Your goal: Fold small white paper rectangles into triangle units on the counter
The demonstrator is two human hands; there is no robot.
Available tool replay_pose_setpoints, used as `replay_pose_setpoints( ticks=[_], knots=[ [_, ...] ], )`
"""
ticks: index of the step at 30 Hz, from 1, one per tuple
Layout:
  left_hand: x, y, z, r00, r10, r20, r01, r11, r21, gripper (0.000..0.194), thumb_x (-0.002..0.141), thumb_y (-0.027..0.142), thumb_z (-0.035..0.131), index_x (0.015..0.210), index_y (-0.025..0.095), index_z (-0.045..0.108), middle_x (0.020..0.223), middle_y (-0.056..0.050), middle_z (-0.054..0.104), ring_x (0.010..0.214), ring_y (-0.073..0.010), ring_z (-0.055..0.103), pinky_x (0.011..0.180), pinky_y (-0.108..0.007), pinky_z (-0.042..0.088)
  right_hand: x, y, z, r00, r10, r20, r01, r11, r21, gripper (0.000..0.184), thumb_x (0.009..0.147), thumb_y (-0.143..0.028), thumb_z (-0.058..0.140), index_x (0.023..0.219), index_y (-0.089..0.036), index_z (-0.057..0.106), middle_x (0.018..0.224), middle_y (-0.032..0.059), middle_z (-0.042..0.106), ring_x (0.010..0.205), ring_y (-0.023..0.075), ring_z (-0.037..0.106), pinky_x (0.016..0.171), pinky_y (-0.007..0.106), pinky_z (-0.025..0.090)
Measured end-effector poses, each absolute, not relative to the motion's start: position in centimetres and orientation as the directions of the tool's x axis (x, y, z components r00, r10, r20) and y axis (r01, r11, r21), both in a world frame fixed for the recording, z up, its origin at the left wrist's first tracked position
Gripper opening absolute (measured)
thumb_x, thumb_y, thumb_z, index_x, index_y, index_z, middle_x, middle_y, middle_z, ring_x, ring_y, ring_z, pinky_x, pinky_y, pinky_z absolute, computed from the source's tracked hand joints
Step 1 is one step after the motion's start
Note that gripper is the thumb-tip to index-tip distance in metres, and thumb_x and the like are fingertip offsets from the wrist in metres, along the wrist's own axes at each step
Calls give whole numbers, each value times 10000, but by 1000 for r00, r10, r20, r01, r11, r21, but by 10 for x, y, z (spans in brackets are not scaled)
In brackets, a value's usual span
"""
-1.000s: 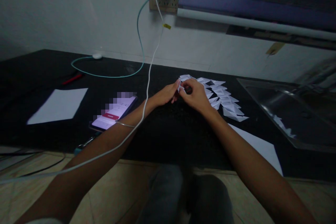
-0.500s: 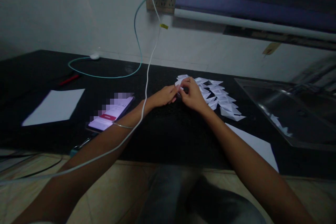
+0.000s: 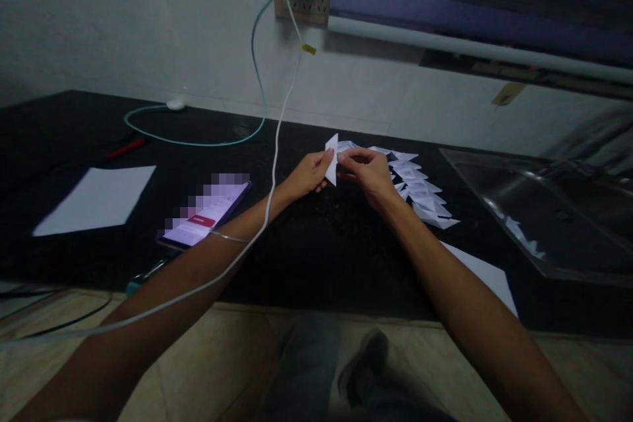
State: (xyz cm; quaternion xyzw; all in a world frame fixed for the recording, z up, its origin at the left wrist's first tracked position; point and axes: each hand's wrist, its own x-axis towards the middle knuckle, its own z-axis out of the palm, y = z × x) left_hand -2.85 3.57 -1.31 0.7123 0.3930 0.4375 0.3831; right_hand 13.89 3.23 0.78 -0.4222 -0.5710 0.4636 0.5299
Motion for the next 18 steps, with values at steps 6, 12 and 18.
replay_pose_setpoints(
  ticks=[6,12,18],
  knots=[
    [-28,34,-12,262,895,361,282,-429,858,544,1079,532,340,703,197,545,484,22,501,389,-83,455,404,-225,318,142,30,15,-166,976,138,-30,135,-990,335,732,-518,823,871,-237,705,951,42,720,822,169,664,709,337,599],
    [-32,37,-15,309,894,324,250,-405,879,668,1039,680,280,666,193,545,476,32,471,384,-80,424,419,-229,327,139,35,0,-251,947,201,75,226,-971,344,709,-433,846,934,-216,703,861,39,725,761,186,671,736,386,589],
    [-36,41,-11,261,912,316,243,-379,893,557,1063,613,302,730,216,504,505,38,488,402,-82,452,447,-225,372,147,42,-4,-316,822,474,433,569,-699,149,834,-318,731,935,-210,728,886,56,744,803,208,671,785,391,541]
  ],
)
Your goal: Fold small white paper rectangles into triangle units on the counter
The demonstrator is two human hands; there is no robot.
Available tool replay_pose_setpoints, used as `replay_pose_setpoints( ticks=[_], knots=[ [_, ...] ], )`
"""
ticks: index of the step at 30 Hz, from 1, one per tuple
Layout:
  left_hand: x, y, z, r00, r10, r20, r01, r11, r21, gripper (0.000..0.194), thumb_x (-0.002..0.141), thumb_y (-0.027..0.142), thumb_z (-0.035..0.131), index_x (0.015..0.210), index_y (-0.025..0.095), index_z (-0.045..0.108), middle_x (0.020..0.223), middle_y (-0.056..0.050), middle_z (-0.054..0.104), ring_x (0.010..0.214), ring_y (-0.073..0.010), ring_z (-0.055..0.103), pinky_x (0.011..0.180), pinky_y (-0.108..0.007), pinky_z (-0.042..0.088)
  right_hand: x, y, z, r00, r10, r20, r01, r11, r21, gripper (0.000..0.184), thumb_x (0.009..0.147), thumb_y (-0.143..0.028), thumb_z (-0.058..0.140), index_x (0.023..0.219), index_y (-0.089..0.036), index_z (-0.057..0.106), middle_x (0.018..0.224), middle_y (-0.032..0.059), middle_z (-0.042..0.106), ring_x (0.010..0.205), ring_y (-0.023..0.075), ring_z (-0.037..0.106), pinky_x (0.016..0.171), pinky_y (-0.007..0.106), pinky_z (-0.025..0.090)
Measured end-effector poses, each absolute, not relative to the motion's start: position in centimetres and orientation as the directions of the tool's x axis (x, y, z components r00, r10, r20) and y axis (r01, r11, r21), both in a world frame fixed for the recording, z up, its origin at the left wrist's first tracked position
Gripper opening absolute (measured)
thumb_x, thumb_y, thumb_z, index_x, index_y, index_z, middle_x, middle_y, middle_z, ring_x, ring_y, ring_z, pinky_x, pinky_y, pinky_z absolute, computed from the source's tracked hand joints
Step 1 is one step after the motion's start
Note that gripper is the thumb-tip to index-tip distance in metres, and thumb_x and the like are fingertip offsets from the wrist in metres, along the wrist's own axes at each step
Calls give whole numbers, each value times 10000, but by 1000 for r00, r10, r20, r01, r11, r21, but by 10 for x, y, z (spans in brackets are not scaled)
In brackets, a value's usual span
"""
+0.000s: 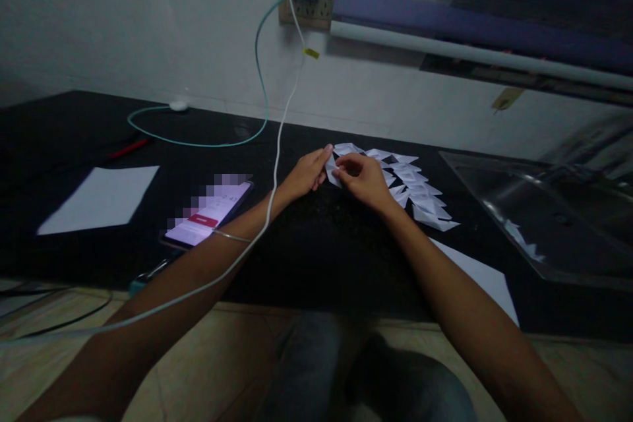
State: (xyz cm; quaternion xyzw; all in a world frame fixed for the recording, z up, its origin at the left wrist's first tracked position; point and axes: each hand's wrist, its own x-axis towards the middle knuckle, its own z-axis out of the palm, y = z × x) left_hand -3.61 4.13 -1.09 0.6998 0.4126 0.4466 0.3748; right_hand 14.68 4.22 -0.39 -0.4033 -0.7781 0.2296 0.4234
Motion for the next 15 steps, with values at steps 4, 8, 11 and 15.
replay_pose_setpoints(
  ticks=[4,8,11,15],
  knots=[
    [-37,42,-9,220,906,361,218,-406,887,421,1065,510,417,769,218,484,506,58,477,404,-69,437,436,-203,346,147,36,0,-351,754,555,591,638,-494,132,885,-231,667,1002,-214,727,929,67,755,838,217,676,795,374,520],
    [-37,41,-7,200,926,319,194,-357,914,342,1094,359,356,823,206,499,552,53,517,409,-60,467,424,-188,338,148,34,1,-374,740,559,605,651,-458,178,899,-239,659,1064,-199,713,955,77,757,851,225,679,801,370,512],
    [-38,43,-7,198,939,280,194,-318,928,305,1096,297,312,892,201,518,599,43,548,422,-62,488,411,-189,323,148,33,3,-389,756,526,614,638,-464,168,955,-285,591,1035,-211,719,1000,82,761,898,234,678,855,387,507],
    [-38,46,-14,228,920,318,271,-374,887,311,1100,325,301,946,199,540,633,27,571,463,-72,507,451,-192,360,148,30,6,-396,778,488,686,604,-406,191,934,-218,566,1037,-215,727,1080,101,732,996,262,655,925,416,490]
  ],
)
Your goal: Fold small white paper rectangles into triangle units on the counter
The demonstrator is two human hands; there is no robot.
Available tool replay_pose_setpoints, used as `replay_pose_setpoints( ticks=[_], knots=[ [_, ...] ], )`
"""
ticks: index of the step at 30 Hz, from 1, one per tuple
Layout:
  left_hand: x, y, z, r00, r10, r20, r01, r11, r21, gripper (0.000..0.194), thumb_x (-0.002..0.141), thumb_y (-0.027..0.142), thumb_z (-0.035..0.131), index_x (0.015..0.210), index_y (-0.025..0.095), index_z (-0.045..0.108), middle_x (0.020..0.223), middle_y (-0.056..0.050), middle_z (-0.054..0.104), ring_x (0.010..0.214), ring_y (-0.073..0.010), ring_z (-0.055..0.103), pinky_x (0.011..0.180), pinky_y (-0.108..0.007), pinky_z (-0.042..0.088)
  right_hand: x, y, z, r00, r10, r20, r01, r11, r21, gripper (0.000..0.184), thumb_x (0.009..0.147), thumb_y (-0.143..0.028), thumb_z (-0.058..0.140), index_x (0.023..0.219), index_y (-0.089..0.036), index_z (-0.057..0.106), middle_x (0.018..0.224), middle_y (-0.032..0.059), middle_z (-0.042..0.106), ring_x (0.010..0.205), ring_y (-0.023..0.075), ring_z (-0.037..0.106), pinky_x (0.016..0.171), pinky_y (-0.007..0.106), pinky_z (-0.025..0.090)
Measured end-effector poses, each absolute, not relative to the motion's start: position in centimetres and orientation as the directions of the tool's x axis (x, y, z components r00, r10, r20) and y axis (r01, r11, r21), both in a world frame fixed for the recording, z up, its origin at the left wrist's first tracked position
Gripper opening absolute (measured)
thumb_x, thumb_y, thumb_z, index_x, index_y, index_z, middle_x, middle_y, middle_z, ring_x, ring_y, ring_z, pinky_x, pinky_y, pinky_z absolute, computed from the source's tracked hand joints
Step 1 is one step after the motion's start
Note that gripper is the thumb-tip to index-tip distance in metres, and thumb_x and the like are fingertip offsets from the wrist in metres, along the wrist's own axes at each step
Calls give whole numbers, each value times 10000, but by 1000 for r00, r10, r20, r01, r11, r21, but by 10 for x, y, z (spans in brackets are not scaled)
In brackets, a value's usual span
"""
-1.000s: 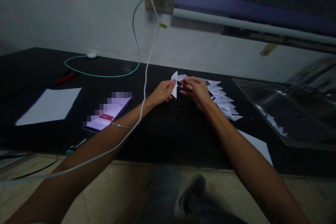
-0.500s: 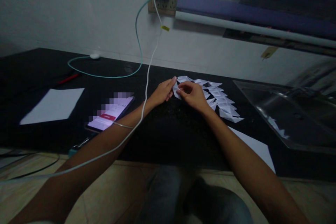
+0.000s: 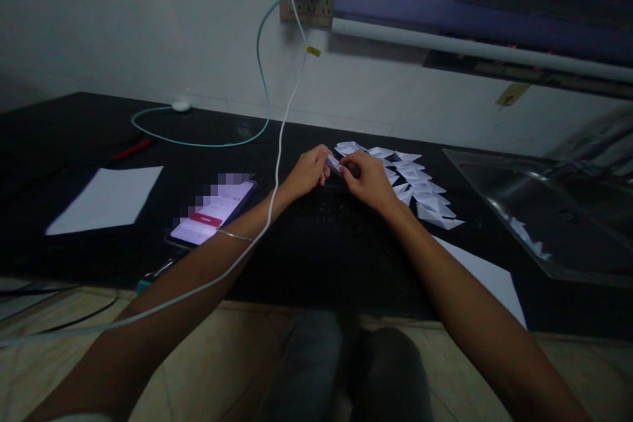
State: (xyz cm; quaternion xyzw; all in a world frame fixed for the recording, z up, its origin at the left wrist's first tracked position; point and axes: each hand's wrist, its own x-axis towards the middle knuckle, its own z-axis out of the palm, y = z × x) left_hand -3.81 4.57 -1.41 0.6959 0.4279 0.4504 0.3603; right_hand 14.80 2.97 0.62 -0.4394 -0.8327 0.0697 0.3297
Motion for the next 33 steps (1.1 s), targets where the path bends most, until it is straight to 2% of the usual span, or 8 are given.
replay_pose_setpoints(
  ticks=[3,8,11,17,26,33],
  knots=[
    [-38,44,-18,292,887,358,341,-446,827,329,1102,362,303,983,198,563,663,20,583,513,-85,534,512,-198,411,148,29,6,-418,779,467,732,594,-335,179,912,-192,578,989,-194,741,1093,125,689,1039,278,627,929,416,485],
    [-34,38,-18,405,850,336,415,-499,761,344,1101,377,290,1014,195,569,717,4,601,604,-107,590,585,-217,453,149,29,5,-419,796,437,806,548,-224,183,933,-234,599,960,-160,764,1041,148,645,1029,294,601,876,411,483],
    [-33,40,-20,363,864,350,468,-493,733,276,1086,336,329,1059,200,568,775,-14,640,652,-123,625,612,-233,461,151,30,4,-376,811,448,853,492,-176,219,959,-223,559,1016,-166,763,1037,146,657,994,291,608,825,402,475],
    [-36,47,-27,289,882,371,585,-470,661,170,1019,242,452,1090,186,595,845,-54,702,709,-158,664,647,-266,461,152,36,-2,-324,847,422,887,427,-176,250,966,-194,520,1024,-189,763,1023,132,725,934,279,645,789,390,465],
    [-34,54,-29,215,915,341,683,-390,617,125,926,175,537,970,180,653,880,-84,738,768,-185,680,667,-280,457,137,23,0,-345,844,411,890,433,-141,322,974,-213,474,1147,-170,742,1138,172,728,1067,324,650,842,419,505],
    [-32,57,-31,204,922,330,715,-371,592,126,927,216,561,996,180,661,907,-83,750,823,-201,692,707,-297,473,116,-4,-1,-359,896,262,916,392,-82,314,983,-324,527,1143,-144,729,1135,222,734,1094,390,619,815,475,529]
  ],
)
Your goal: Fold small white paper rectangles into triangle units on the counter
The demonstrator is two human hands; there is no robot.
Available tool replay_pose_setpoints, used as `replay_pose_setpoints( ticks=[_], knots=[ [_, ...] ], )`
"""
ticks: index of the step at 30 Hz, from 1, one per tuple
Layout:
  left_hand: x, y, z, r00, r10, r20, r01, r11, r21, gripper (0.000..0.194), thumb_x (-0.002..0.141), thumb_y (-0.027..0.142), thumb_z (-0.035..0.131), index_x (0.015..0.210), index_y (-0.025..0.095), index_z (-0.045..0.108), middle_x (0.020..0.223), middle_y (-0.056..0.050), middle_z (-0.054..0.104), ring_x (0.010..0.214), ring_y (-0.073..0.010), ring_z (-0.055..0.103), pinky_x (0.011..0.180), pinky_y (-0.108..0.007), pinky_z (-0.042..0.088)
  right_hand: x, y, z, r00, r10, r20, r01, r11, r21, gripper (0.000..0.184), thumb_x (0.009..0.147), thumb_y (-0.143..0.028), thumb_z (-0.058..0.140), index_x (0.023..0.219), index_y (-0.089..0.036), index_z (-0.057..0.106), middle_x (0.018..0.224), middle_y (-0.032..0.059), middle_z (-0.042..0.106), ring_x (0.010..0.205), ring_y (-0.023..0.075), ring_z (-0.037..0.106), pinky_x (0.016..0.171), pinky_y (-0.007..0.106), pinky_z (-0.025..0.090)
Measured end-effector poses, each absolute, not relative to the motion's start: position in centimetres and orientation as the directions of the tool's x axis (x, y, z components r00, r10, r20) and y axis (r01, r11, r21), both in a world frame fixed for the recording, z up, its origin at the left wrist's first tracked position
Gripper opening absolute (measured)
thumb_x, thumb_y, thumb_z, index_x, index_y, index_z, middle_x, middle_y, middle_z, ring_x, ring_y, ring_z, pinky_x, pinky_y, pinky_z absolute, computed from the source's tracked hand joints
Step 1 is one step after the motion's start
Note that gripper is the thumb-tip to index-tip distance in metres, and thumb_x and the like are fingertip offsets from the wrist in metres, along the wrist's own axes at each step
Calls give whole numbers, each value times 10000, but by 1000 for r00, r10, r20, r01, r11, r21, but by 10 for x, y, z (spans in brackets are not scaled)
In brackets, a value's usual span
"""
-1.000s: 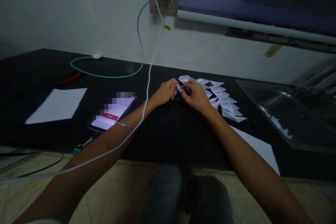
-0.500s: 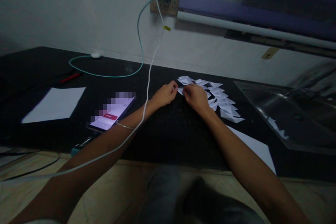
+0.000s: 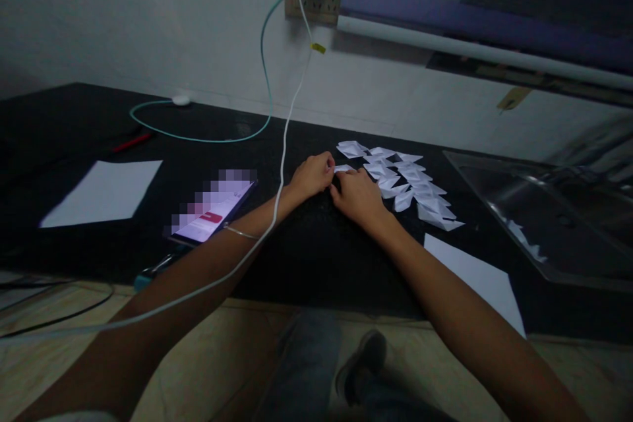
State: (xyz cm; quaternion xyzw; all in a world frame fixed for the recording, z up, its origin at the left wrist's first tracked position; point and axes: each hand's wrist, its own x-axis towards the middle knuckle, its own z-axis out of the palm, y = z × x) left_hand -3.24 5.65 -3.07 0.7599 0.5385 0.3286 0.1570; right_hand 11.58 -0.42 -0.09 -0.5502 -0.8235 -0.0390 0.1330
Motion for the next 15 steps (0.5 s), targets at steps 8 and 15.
replay_pose_setpoints(
  ticks=[8,15],
  knots=[
    [-30,59,-29,150,951,271,688,-297,662,251,951,253,565,1185,161,574,846,-68,730,755,-201,690,699,-313,478,121,10,-8,-331,909,255,924,366,-106,391,1020,-356,472,1198,-93,698,1187,232,733,1153,377,607,951,511,505],
    [-33,60,-33,180,941,286,682,-329,653,187,952,252,572,1126,182,571,916,-75,730,808,-206,696,731,-321,483,126,18,-8,-327,908,260,925,364,-107,382,1022,-356,474,1205,-96,685,1229,232,718,1165,394,599,950,508,508]
  ],
)
